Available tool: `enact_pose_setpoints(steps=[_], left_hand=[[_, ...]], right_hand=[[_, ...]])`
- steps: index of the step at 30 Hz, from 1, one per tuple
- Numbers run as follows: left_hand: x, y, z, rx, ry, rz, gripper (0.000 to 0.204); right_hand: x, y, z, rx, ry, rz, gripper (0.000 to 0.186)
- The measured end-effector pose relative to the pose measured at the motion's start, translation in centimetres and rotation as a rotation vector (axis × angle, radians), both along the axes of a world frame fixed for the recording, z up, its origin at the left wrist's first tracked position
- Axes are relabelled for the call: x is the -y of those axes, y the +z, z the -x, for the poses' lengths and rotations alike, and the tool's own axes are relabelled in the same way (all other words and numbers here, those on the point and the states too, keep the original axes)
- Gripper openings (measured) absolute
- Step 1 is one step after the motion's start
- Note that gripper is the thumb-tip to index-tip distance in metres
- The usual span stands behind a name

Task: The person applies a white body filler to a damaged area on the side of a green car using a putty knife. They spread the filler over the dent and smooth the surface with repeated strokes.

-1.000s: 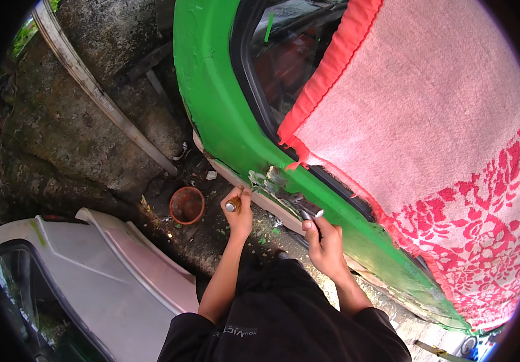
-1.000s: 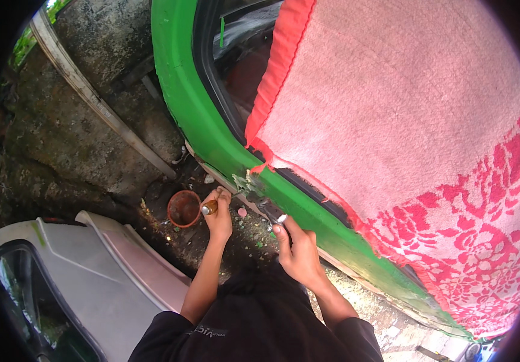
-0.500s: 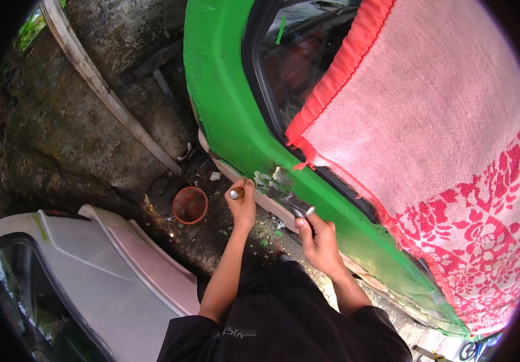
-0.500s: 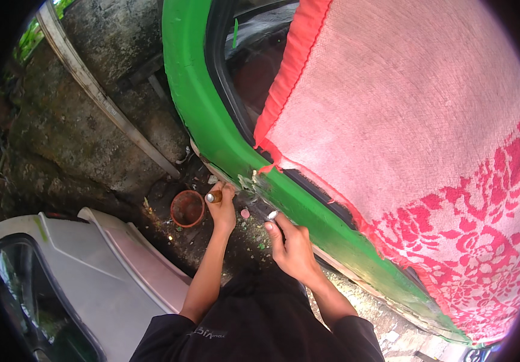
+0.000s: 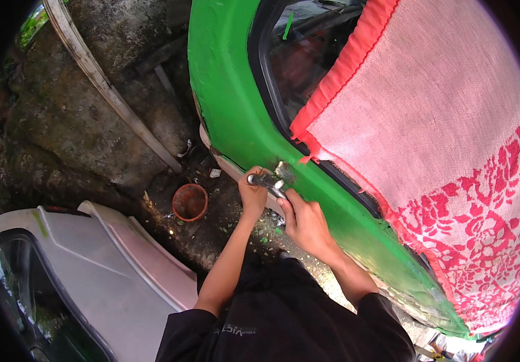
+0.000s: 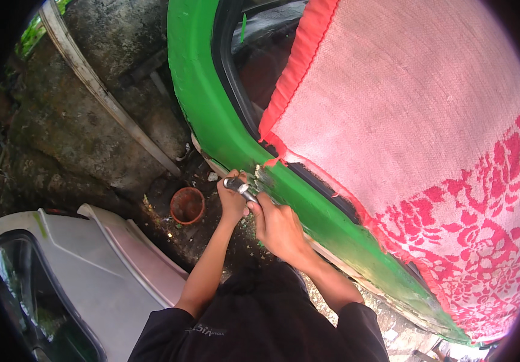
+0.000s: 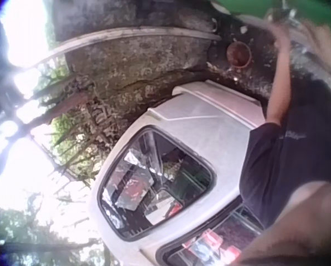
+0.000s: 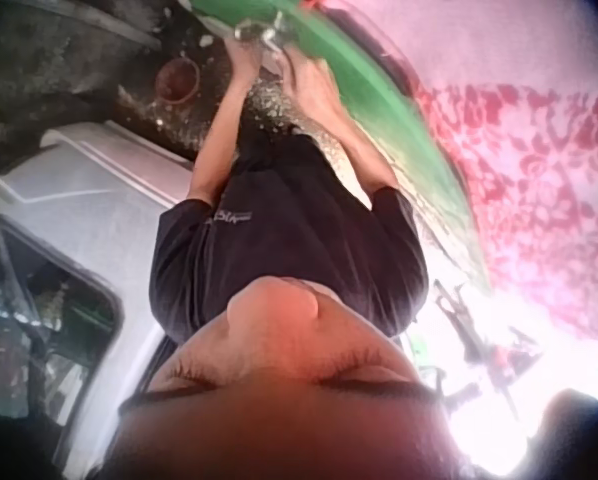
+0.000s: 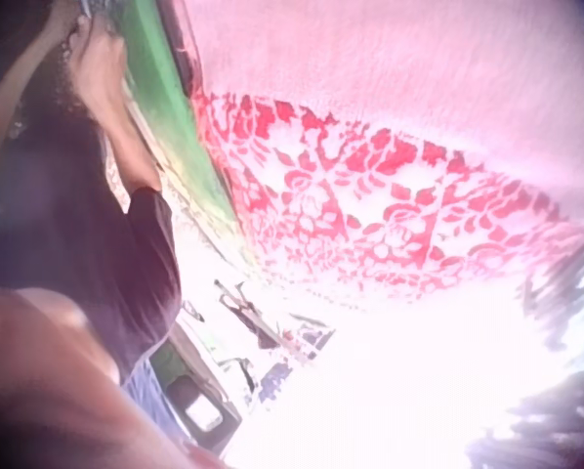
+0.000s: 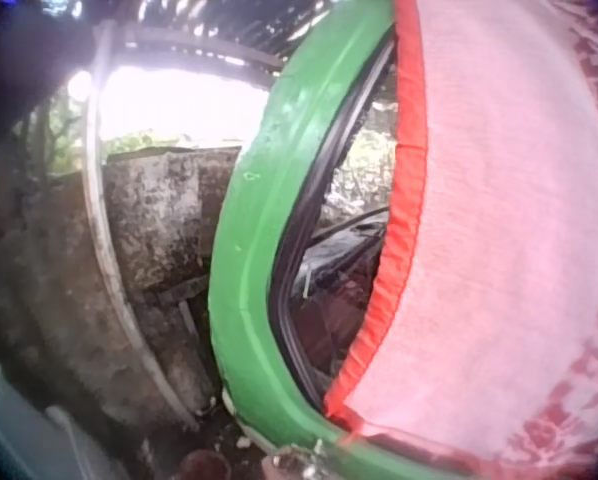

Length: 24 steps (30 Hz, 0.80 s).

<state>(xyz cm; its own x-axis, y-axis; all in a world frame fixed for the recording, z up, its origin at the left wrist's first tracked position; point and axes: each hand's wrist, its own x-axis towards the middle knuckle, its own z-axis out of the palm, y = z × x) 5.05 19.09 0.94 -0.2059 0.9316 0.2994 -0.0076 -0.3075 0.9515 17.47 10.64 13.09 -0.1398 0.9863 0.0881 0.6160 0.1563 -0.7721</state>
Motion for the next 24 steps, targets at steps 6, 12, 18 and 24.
enact_pose_setpoints(steps=[6, 12, 18, 24], left_hand=[[-0.4, 0.4, 0.1, 0.026, -0.053, 0.088, 0.025], [-0.2, -2.4, -0.6, -0.009, -0.056, -0.052, 0.017], [0.4, -2.3, -3.1, -0.15, -0.025, -0.107, 0.011], [0.4, -2.3, -3.7, -0.076, -0.028, -0.156, 0.023]], right_hand=[[0.9, 0.6, -0.3, -0.14, -0.024, -0.143, 0.017], [2.0, -0.8, -1.6, -0.123, -0.098, -0.088, 0.018], [2.9, -1.2, -2.6, -0.189, -0.107, -0.162, 0.016], [4.9, -1.9, -3.3, -0.182, -0.205, -0.058, 0.018]])
